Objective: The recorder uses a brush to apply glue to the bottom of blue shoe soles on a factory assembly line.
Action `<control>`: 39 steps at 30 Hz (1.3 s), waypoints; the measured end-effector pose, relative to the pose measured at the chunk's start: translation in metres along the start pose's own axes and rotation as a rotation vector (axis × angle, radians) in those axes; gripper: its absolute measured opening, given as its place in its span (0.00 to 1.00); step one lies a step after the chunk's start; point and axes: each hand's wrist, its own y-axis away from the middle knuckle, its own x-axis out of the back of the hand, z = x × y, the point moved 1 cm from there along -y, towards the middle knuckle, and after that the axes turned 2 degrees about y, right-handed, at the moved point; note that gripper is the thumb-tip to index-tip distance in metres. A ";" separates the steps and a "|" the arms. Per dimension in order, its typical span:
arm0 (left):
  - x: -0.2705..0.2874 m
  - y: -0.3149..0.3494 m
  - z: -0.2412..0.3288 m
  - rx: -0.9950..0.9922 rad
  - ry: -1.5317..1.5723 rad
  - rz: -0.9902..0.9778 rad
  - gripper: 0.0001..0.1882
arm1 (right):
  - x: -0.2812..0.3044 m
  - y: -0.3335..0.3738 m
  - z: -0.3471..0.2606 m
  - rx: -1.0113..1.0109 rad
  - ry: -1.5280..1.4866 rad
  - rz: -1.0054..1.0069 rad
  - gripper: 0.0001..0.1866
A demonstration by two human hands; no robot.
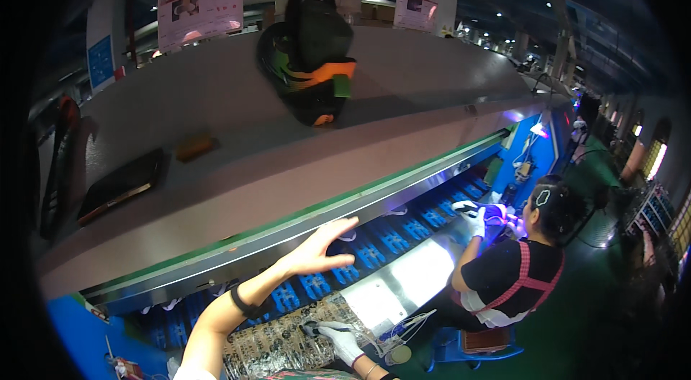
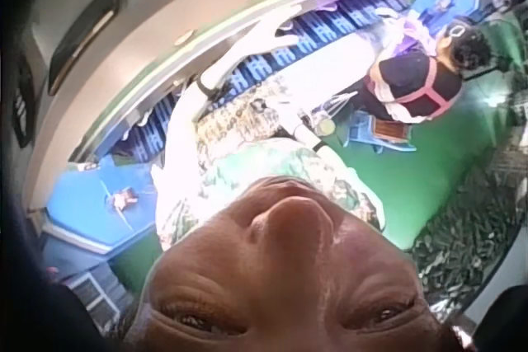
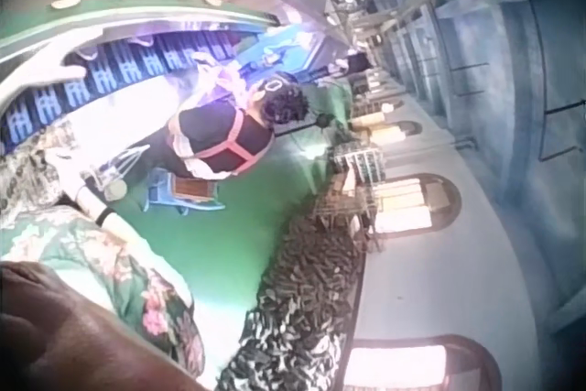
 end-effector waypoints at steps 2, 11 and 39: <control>0.016 0.028 0.066 -0.034 0.042 -0.110 0.44 | 0.004 0.000 -0.008 -0.054 -0.049 -0.051 0.14; 0.099 0.045 0.270 -0.178 -0.426 0.046 0.33 | 0.033 -0.033 -0.011 0.078 -0.037 -0.227 0.11; 0.209 -0.139 0.275 0.292 -0.327 0.641 0.41 | 0.049 -0.023 0.011 -0.193 -0.137 -0.316 0.09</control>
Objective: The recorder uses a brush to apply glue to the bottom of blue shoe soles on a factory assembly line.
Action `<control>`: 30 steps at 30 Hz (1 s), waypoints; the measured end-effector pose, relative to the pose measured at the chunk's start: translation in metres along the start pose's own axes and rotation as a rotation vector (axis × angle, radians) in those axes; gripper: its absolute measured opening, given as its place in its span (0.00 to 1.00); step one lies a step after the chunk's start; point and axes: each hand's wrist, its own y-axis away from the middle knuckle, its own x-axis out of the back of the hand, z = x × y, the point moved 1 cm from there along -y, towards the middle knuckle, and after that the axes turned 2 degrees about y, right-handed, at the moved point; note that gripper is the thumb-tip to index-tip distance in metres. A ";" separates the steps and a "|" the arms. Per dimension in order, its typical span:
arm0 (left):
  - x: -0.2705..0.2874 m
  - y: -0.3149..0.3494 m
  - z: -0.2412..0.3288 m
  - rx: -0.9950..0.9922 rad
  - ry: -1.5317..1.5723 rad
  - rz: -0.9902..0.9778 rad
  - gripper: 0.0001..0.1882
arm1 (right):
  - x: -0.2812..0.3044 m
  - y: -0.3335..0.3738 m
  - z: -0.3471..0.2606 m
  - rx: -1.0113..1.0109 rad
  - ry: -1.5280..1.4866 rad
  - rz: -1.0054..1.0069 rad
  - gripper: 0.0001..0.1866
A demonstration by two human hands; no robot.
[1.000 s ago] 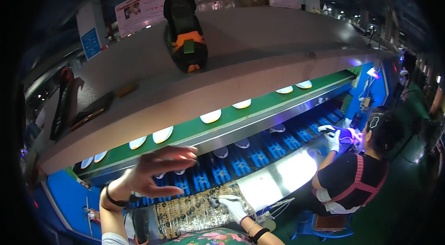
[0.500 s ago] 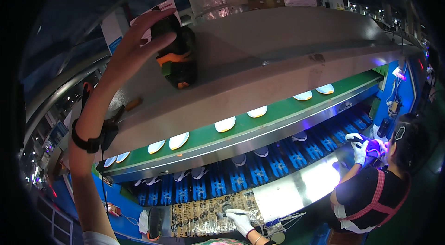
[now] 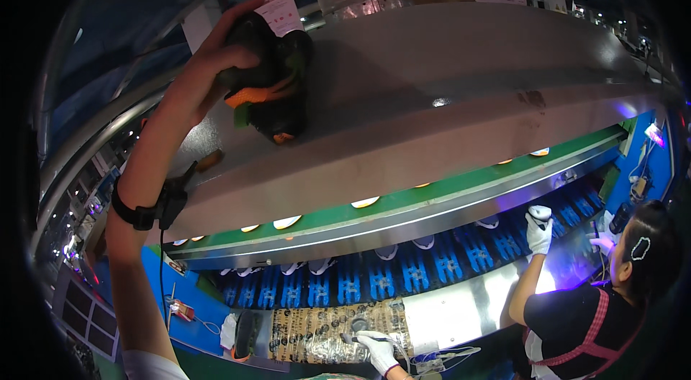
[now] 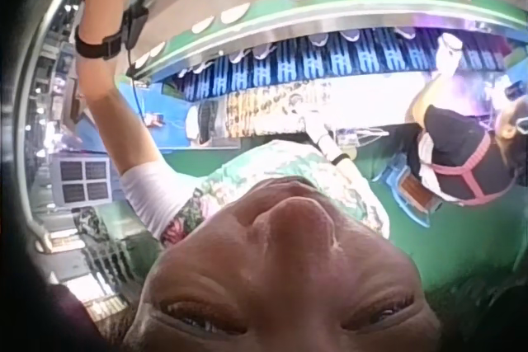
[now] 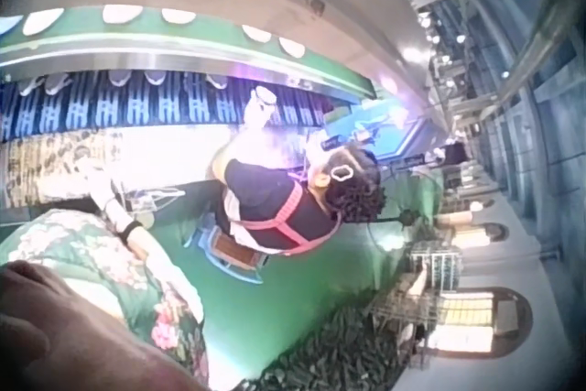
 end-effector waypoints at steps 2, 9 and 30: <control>0.006 0.002 -0.002 0.026 0.089 -0.004 0.42 | 0.002 -0.002 0.001 0.029 0.020 0.018 0.09; 0.008 0.010 0.000 0.051 0.246 0.093 0.39 | 0.022 -0.016 0.010 0.010 -0.049 -0.005 0.10; 0.044 0.047 -0.025 0.188 0.414 0.389 0.34 | 0.009 -0.046 0.030 -0.072 -0.009 0.004 0.10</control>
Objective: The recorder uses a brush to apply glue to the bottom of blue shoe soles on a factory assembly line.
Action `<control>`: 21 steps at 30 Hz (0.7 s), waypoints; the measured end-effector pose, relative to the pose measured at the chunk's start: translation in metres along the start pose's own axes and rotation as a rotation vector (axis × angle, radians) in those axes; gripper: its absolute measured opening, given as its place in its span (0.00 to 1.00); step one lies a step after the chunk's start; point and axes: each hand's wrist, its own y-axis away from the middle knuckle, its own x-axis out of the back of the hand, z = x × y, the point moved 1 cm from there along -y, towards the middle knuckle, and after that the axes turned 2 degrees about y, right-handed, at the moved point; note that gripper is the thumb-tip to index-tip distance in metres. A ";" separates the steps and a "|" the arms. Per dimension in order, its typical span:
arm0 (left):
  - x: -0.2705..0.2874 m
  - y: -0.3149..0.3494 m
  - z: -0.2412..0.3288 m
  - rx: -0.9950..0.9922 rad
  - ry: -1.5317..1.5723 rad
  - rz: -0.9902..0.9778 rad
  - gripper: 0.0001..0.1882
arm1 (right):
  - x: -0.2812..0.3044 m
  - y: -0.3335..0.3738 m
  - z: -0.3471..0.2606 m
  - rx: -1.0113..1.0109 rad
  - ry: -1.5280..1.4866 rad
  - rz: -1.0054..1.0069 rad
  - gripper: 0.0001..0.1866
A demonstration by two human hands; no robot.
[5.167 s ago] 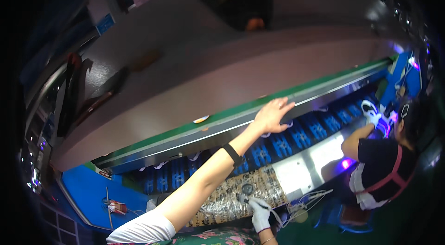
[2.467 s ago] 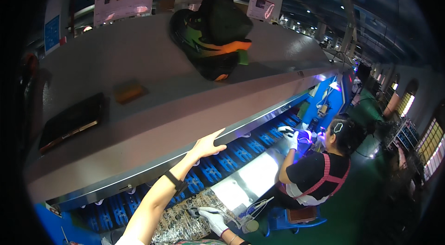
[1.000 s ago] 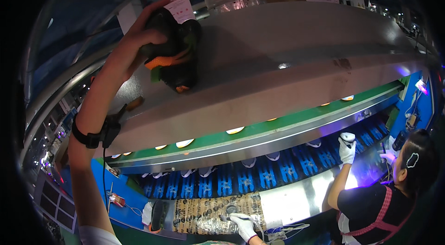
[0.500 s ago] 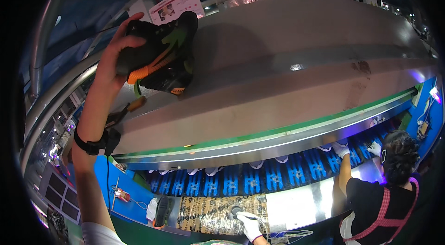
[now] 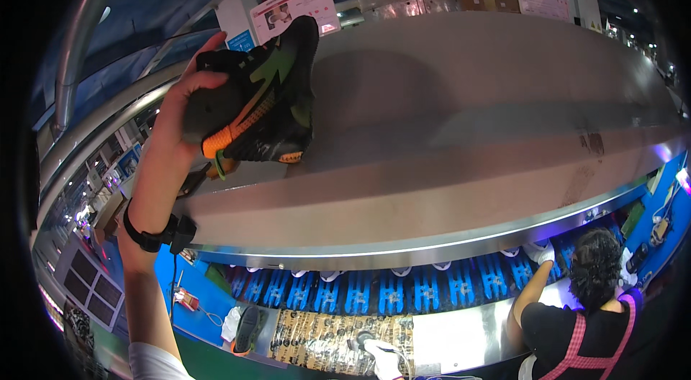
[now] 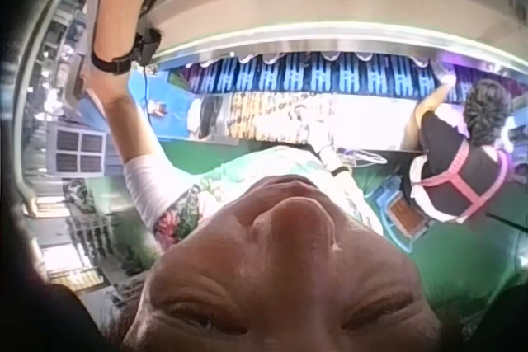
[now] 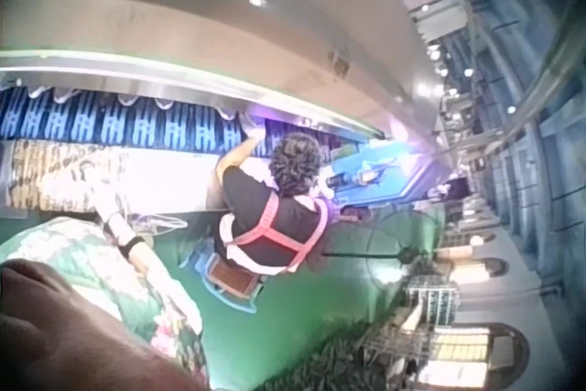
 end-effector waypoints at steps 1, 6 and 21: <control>-0.001 -0.003 -0.002 -0.010 0.021 -0.009 0.34 | 0.001 0.009 -0.010 0.090 0.058 0.017 0.10; -0.032 -0.008 -0.007 0.021 0.182 -0.105 0.34 | 0.063 -0.006 -0.006 0.282 0.416 0.032 0.13; -0.020 0.003 -0.004 0.026 0.109 -0.098 0.39 | 0.006 0.021 -0.056 0.189 1.328 -0.158 0.27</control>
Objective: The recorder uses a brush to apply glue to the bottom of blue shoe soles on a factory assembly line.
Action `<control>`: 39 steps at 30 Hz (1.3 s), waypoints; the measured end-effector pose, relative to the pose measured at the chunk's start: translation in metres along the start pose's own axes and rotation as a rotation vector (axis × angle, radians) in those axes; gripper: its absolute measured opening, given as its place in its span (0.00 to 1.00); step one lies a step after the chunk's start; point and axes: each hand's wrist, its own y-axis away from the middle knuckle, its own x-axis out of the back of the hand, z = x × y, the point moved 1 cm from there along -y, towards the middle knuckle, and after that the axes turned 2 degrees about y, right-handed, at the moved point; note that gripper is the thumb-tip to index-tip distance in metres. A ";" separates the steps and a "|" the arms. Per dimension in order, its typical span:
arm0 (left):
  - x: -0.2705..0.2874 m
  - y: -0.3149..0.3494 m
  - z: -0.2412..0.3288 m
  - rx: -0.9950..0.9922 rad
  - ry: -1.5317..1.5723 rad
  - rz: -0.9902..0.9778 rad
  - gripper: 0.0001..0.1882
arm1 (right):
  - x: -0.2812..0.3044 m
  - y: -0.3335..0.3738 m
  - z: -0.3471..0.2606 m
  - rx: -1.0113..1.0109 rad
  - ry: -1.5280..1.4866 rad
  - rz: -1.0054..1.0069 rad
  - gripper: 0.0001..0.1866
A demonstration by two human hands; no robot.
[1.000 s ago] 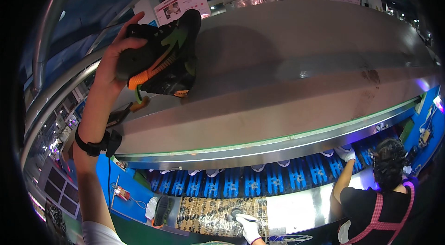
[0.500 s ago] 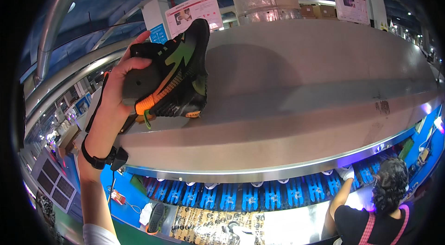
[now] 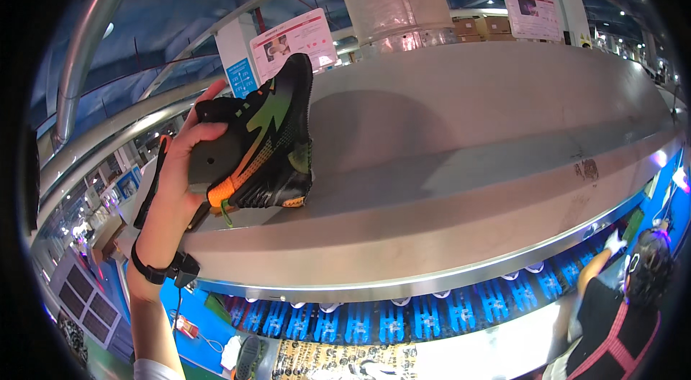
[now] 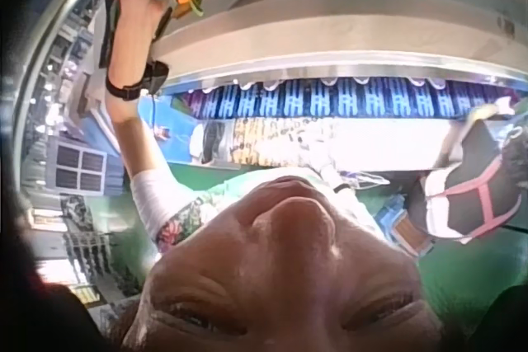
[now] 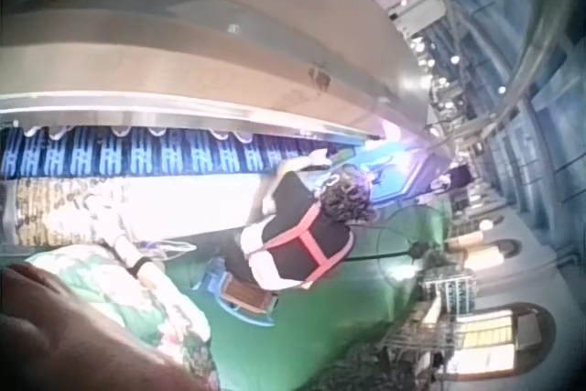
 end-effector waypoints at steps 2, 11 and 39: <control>0.000 0.000 -0.001 -0.001 -0.025 0.037 0.39 | -0.001 -0.007 0.005 -0.009 -0.118 0.029 0.27; -0.002 -0.001 -0.002 -0.001 -0.041 0.008 0.37 | -0.005 -0.041 0.009 -0.085 -1.004 0.122 0.23; -0.015 -0.007 -0.002 -0.034 -0.061 -0.009 0.36 | -0.025 -0.041 0.040 -0.058 -1.491 0.199 0.12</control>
